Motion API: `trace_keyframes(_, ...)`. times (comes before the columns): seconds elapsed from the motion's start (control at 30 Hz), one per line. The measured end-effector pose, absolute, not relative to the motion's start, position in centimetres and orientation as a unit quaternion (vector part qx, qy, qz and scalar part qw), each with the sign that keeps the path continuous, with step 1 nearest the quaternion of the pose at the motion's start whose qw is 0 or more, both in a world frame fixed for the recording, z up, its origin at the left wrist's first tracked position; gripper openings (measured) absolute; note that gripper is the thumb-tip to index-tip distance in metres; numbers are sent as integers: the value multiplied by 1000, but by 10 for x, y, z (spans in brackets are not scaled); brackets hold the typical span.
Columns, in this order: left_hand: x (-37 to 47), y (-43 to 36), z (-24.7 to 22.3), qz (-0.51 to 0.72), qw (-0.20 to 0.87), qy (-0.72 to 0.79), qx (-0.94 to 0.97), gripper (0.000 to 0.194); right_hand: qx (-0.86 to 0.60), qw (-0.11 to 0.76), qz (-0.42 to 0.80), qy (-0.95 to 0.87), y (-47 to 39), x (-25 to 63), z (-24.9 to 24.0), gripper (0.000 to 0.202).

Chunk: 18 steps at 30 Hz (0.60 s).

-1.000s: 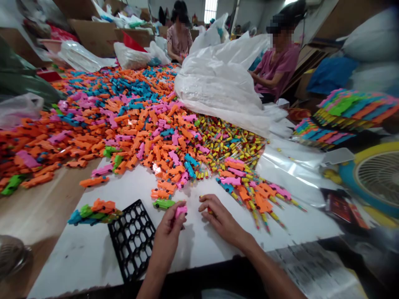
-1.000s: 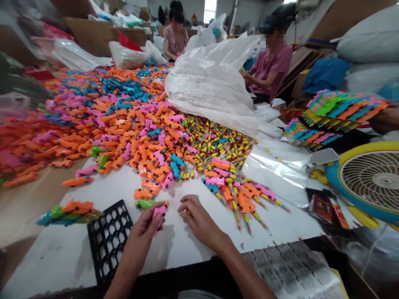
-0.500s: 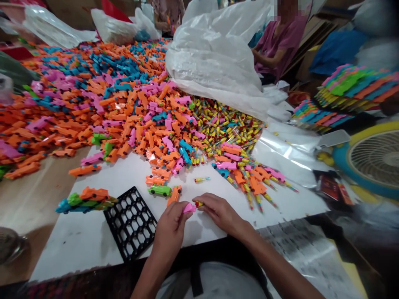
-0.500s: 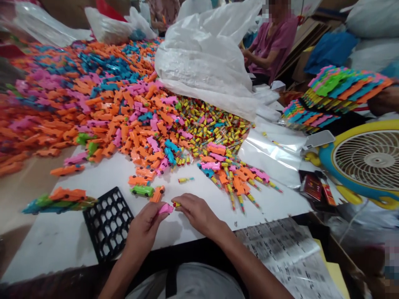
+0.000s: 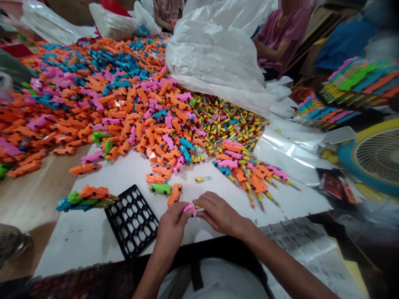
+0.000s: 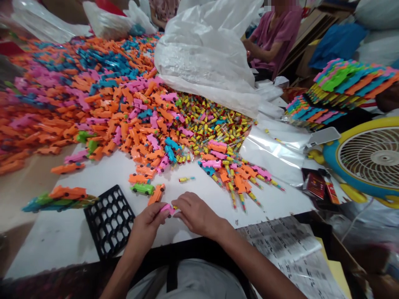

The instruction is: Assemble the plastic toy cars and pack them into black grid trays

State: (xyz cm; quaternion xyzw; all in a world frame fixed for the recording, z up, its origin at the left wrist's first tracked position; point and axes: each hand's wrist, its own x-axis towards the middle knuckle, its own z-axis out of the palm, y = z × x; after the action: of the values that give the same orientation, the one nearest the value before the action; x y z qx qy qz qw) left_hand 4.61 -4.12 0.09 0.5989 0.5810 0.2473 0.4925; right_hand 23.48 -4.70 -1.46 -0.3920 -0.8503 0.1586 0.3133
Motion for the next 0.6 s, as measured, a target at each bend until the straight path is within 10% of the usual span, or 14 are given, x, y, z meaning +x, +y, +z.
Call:
trace_keyframes(0.27,50,-46,-2,163,545,592,571,28,-412,288,94,-859,-68,218,-36,26)
trace_keyframes(0.6,26,-18,-3,252,212,582,744,33,-616,311,-145,-709,-36,321,5,33)
